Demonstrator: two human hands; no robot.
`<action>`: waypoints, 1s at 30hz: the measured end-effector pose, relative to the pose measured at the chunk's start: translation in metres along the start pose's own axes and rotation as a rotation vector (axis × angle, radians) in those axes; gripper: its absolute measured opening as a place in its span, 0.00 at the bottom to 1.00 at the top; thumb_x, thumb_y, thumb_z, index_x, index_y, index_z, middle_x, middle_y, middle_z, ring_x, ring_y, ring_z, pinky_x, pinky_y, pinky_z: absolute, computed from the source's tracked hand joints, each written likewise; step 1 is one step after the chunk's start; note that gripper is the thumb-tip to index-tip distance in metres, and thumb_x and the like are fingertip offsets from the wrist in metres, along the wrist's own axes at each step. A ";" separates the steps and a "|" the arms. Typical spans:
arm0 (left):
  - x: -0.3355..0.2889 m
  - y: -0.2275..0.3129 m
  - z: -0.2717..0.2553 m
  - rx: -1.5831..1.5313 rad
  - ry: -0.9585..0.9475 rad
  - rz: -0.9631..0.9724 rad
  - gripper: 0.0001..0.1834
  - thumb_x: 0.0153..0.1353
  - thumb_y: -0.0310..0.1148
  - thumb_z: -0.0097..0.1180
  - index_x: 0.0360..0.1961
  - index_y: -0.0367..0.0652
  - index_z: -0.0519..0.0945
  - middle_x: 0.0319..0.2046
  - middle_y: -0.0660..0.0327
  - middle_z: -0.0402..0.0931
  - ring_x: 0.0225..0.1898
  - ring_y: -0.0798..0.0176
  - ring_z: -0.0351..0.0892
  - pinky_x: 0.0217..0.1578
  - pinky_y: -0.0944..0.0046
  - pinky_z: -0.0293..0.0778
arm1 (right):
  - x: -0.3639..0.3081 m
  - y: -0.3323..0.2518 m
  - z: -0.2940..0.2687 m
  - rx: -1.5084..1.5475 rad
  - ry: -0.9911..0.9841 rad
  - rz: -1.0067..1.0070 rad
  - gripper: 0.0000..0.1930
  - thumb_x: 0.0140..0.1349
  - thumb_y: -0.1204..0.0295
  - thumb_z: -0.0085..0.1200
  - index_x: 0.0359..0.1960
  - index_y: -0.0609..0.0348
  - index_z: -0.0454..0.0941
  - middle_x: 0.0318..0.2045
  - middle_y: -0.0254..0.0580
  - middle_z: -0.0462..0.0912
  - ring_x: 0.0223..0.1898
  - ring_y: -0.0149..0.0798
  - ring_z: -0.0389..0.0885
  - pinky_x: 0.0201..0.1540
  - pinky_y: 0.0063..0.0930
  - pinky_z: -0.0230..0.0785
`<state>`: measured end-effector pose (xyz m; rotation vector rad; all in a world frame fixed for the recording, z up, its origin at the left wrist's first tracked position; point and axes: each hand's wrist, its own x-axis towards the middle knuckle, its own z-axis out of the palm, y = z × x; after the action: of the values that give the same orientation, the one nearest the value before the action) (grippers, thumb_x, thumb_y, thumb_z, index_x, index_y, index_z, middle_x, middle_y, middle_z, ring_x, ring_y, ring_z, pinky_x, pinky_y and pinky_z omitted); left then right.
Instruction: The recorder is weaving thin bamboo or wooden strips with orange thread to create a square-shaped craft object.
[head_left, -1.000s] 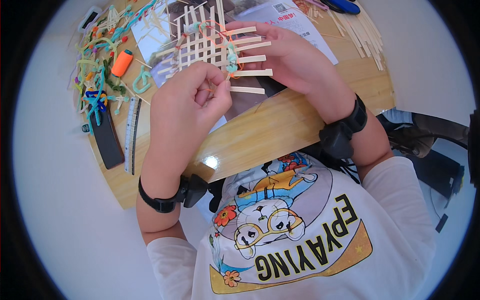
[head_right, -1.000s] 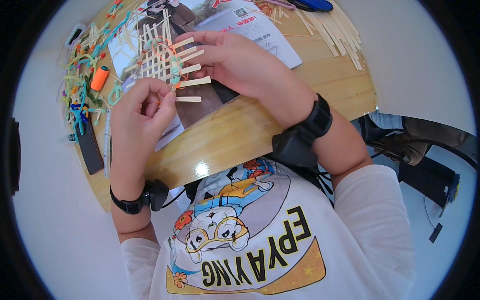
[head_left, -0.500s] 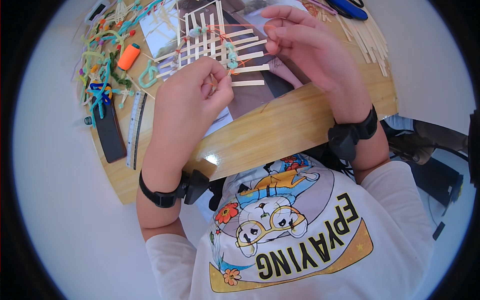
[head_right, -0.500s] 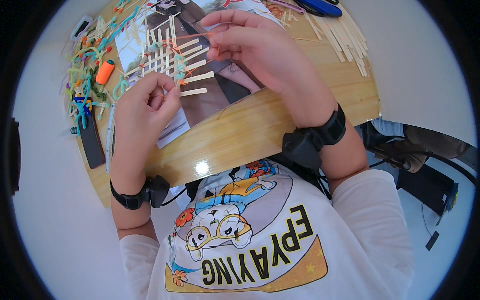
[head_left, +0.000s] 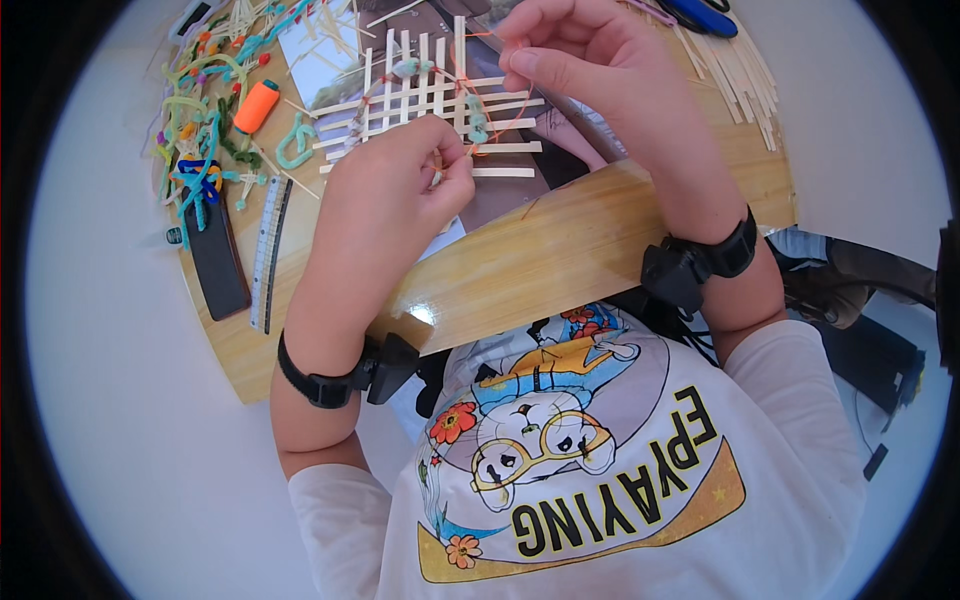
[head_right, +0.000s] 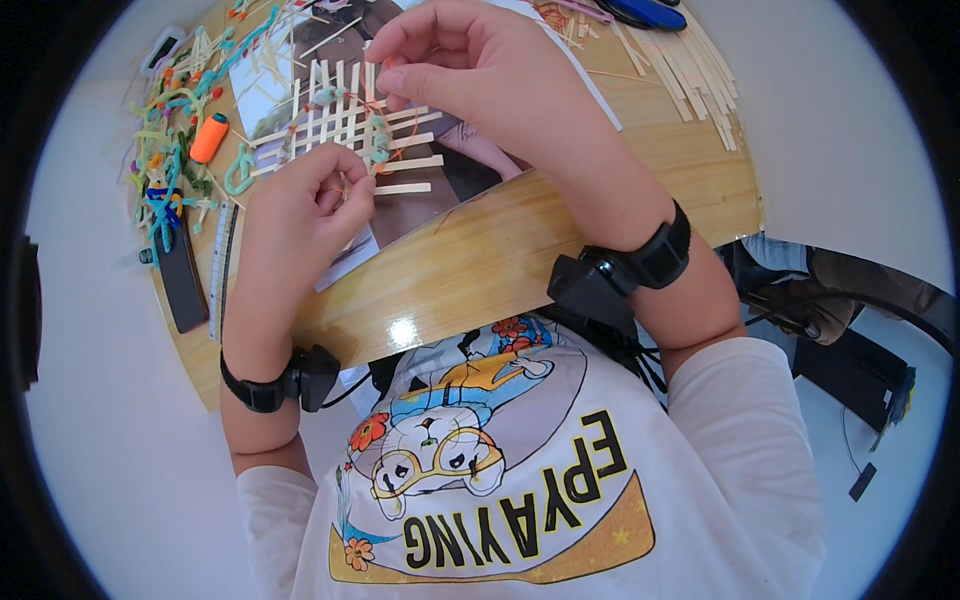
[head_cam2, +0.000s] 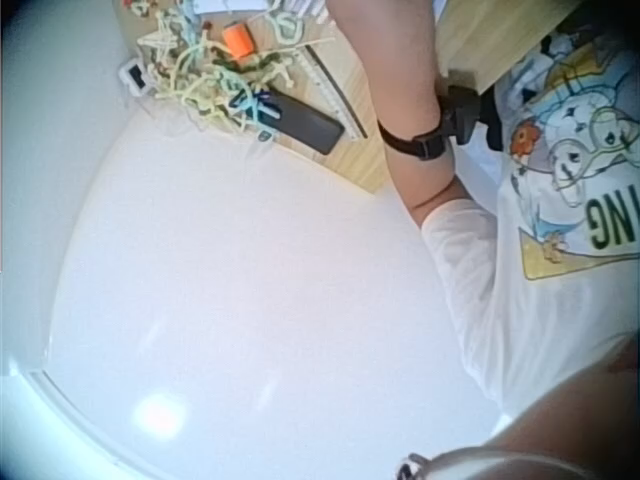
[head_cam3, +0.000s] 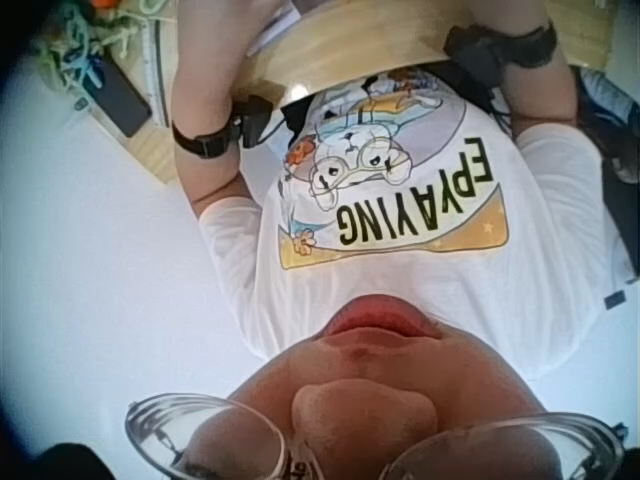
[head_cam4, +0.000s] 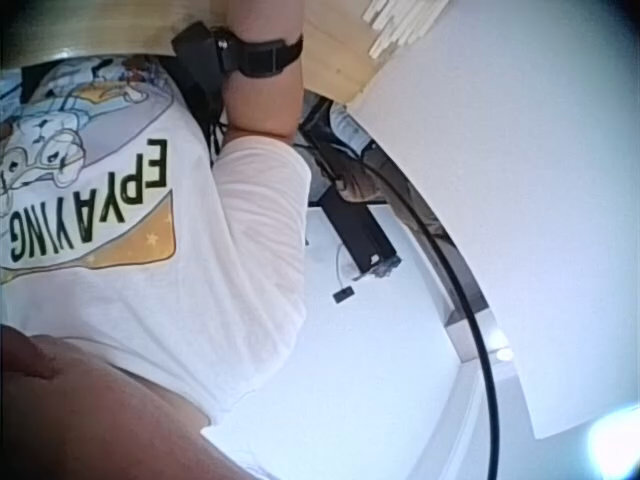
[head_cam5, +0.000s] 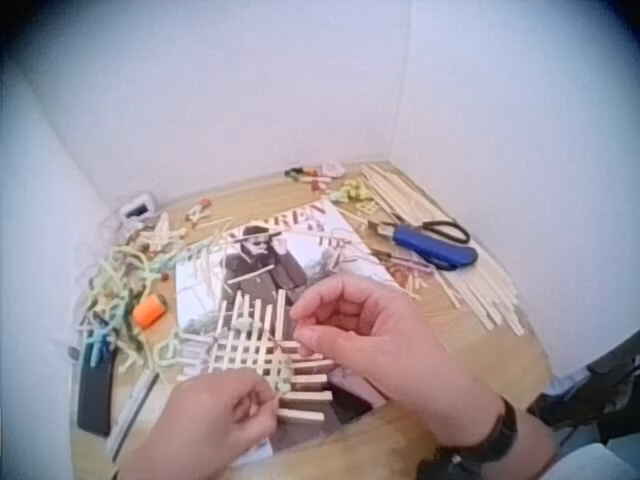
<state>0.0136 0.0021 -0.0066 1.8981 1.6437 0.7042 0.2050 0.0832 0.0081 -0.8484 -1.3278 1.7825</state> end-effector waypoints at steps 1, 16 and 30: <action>0.000 -0.001 0.001 0.001 0.001 -0.002 0.05 0.53 0.29 0.60 0.29 0.40 0.77 0.14 0.66 0.58 0.18 0.73 0.57 0.21 0.70 0.59 | 0.001 -0.002 0.001 0.001 -0.002 0.001 0.07 0.64 0.80 0.54 0.43 0.63 0.75 0.35 0.37 0.81 0.36 0.26 0.80 0.41 0.18 0.74; 0.001 0.000 -0.002 0.021 -0.120 -0.040 0.09 0.56 0.36 0.61 0.29 0.41 0.78 0.20 0.55 0.74 0.23 0.55 0.75 0.27 0.60 0.71 | 0.017 -0.007 -0.010 -0.825 0.020 -0.054 0.17 0.65 0.75 0.50 0.55 0.62 0.70 0.37 0.48 0.83 0.37 0.38 0.81 0.41 0.26 0.72; 0.003 -0.003 -0.008 -0.050 0.023 -0.090 0.11 0.56 0.38 0.63 0.32 0.42 0.79 0.13 0.65 0.58 0.16 0.69 0.60 0.20 0.66 0.59 | 0.029 0.021 -0.032 -1.179 0.053 -0.490 0.10 0.59 0.66 0.58 0.39 0.57 0.83 0.29 0.39 0.83 0.32 0.33 0.81 0.38 0.28 0.73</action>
<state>0.0061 0.0059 -0.0027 1.7758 1.6983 0.7258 0.2140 0.1189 -0.0223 -0.9858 -2.3098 0.4801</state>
